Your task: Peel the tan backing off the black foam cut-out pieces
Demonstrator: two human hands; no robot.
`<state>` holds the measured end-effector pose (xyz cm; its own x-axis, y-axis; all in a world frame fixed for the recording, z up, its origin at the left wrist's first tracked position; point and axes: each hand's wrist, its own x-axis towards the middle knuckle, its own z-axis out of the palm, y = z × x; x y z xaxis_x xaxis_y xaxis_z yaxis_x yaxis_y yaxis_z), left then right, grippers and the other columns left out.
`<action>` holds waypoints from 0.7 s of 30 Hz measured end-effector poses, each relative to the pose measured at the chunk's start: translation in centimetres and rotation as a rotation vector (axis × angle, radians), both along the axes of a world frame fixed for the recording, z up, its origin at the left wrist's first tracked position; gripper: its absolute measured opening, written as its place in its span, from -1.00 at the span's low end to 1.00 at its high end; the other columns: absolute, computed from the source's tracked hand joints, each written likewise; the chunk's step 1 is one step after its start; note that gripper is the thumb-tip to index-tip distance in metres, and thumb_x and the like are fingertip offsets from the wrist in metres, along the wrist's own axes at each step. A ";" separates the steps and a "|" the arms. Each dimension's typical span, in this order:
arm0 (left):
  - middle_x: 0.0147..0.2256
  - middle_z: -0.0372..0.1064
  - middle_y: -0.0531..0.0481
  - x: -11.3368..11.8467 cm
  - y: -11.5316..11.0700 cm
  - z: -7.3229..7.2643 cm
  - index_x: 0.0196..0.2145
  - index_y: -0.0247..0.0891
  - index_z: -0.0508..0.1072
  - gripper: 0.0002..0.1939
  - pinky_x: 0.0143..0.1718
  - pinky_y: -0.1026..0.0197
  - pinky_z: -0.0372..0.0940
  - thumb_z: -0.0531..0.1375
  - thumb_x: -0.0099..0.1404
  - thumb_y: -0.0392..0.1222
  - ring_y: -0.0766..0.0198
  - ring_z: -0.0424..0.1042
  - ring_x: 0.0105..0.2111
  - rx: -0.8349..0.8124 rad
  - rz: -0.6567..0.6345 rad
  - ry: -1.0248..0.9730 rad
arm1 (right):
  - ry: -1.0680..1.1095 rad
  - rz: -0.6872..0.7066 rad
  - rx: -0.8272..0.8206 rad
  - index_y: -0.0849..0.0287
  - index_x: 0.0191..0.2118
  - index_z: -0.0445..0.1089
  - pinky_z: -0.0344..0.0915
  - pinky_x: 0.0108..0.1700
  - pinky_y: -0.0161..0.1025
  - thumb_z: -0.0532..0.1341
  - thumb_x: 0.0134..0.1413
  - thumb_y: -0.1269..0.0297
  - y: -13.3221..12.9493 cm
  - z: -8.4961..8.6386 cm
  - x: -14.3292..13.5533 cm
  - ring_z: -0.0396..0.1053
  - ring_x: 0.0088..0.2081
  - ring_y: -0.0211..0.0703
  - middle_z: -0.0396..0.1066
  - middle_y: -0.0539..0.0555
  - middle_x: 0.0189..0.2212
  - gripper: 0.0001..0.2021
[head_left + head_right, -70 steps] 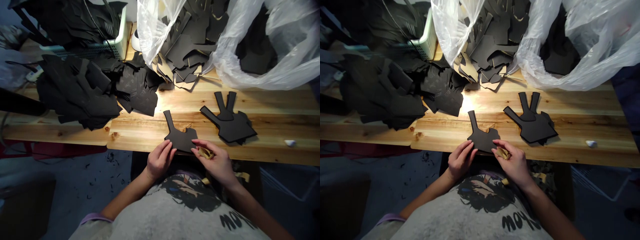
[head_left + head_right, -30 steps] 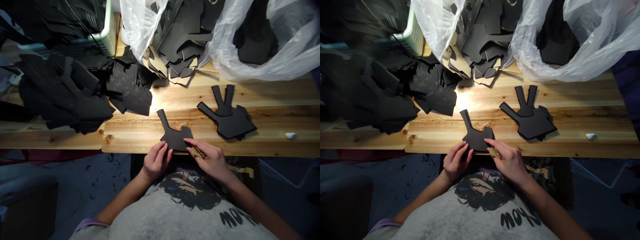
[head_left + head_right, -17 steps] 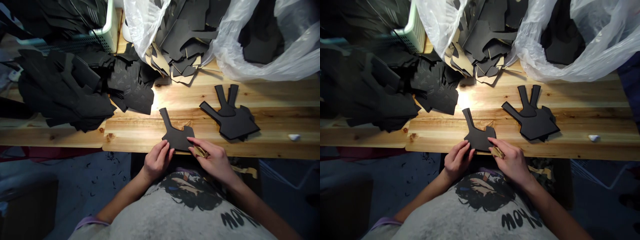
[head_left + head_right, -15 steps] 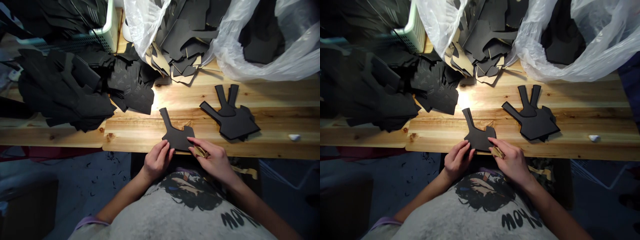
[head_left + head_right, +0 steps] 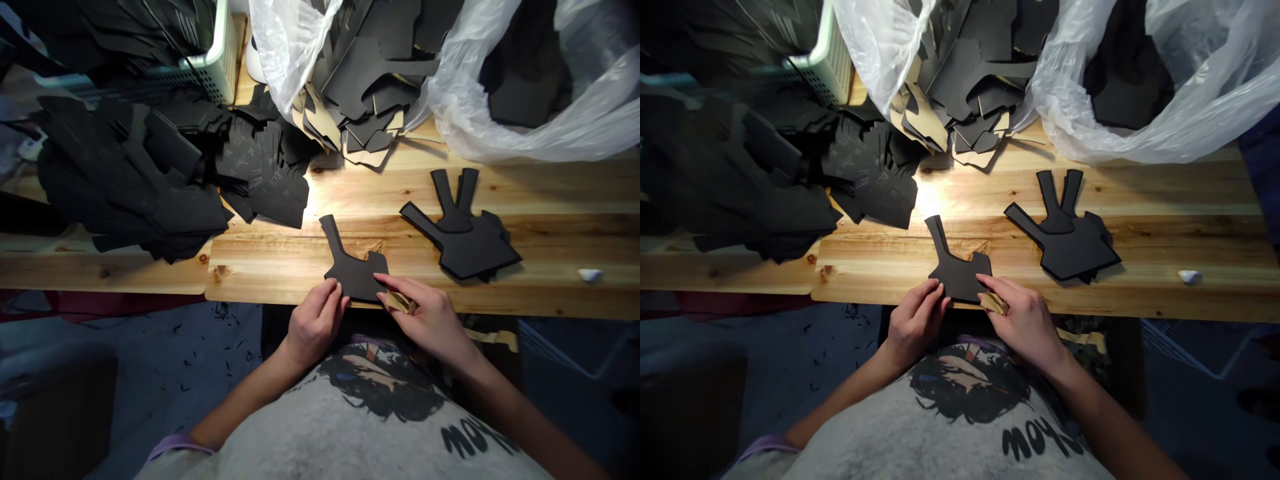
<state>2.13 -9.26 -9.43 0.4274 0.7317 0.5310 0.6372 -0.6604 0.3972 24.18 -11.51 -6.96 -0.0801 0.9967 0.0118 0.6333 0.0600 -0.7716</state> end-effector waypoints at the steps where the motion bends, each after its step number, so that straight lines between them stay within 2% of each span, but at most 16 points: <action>1: -0.11 0.51 -0.29 0.1 0.0 0.2 -0.02 -0.44 0.45 -0.78 -0.03 0.18 0.51 0.24 0.39 -0.35 0.12 0.57 -0.11 -0.008 -0.004 0.023 | 0.003 -0.007 -0.002 0.20 0.08 0.50 0.46 -0.10 -0.23 0.22 0.27 0.32 0.0 0.0 0.0 0.55 -0.12 -0.09 0.56 0.12 -0.07 -0.70; 4: -0.08 0.50 -0.32 0.3 0.1 0.7 -0.01 -0.46 0.44 -0.79 -0.04 0.15 0.50 0.19 0.43 -0.36 0.08 0.55 -0.09 -0.031 -0.007 0.109 | -0.014 -0.023 -0.024 0.18 0.08 0.51 0.46 -0.06 -0.19 0.21 0.27 0.31 0.1 0.2 -0.3 0.54 -0.09 -0.06 0.56 0.12 -0.05 -0.69; 7: -0.02 0.48 -0.34 0.3 0.4 1.2 0.04 -0.44 0.43 -0.76 -0.06 0.09 0.48 0.14 0.45 -0.34 0.05 0.52 -0.07 -0.036 -0.006 0.189 | -0.133 -0.027 -0.039 0.13 0.12 0.50 0.45 -0.09 -0.15 0.17 0.30 0.31 -0.1 0.5 -0.9 0.55 -0.14 -0.03 0.57 0.14 -0.10 -0.66; 9: 0.01 0.46 -0.34 0.3 0.5 1.5 0.07 -0.43 0.42 -0.72 -0.06 0.07 0.45 0.12 0.45 -0.33 0.04 0.50 -0.07 -0.058 -0.009 0.235 | -0.264 -0.031 -0.036 0.07 0.14 0.50 0.44 -0.18 -0.17 0.18 0.29 0.33 -0.3 0.7 -1.1 0.55 -0.23 -0.04 0.58 0.12 -0.18 -0.64; 12: 0.09 0.41 -0.38 0.3 0.3 2.1 0.15 -0.47 0.38 -0.60 -0.11 0.02 0.39 0.10 0.47 -0.17 -0.02 0.47 -0.05 -0.112 -0.029 0.303 | -0.463 0.008 -0.014 -0.03 0.18 0.48 0.34 -0.40 -0.23 0.23 0.26 0.31 -0.7 1.2 -1.1 0.52 -0.40 -0.08 0.58 0.04 -0.33 -0.61; 15: 0.15 0.36 -0.41 0.4 -0.1 2.5 0.21 -0.50 0.33 -0.49 -0.16 -0.01 0.32 0.07 0.47 -0.07 -0.05 0.43 -0.06 -0.129 -0.042 0.360 | -0.567 0.050 0.072 0.02 0.09 0.54 0.21 -0.51 -0.25 0.21 0.30 0.23 -0.9 1.7 -0.7 0.48 -0.48 -0.13 0.55 0.04 -0.38 -0.69; 16: 0.16 0.36 -0.40 0.4 -0.2 2.6 0.21 -0.49 0.34 -0.50 -0.18 -0.01 0.30 0.08 0.46 -0.09 -0.04 0.42 -0.09 -0.121 -0.026 0.374 | -0.575 0.050 0.107 0.06 0.05 0.56 0.22 -0.51 -0.25 0.19 0.32 0.21 -0.8 1.8 -0.6 0.49 -0.46 -0.14 0.56 0.06 -0.32 -0.71; 18: 0.16 0.37 -0.37 0.4 -0.3 2.6 0.19 -0.44 0.38 -0.54 -0.19 -0.02 0.27 0.12 0.44 -0.13 0.00 0.40 -0.18 -0.101 0.025 0.391 | -0.575 0.054 0.163 0.12 0.07 0.55 0.29 -0.46 -0.26 0.13 0.37 0.20 -0.5 1.9 -0.6 0.53 -0.36 -0.14 0.55 0.13 -0.07 -0.68; 21: 0.17 0.37 -0.28 0.2 -0.2 2.4 0.18 -0.34 0.42 -0.58 -0.17 -0.04 0.27 0.16 0.42 -0.17 0.01 0.37 -0.21 -0.095 0.062 0.399 | -0.608 0.102 0.186 0.16 0.27 0.38 0.38 -0.41 -0.22 0.09 0.40 0.19 0.2 1.6 -1.1 0.56 -0.25 -0.11 0.31 0.13 0.27 -0.58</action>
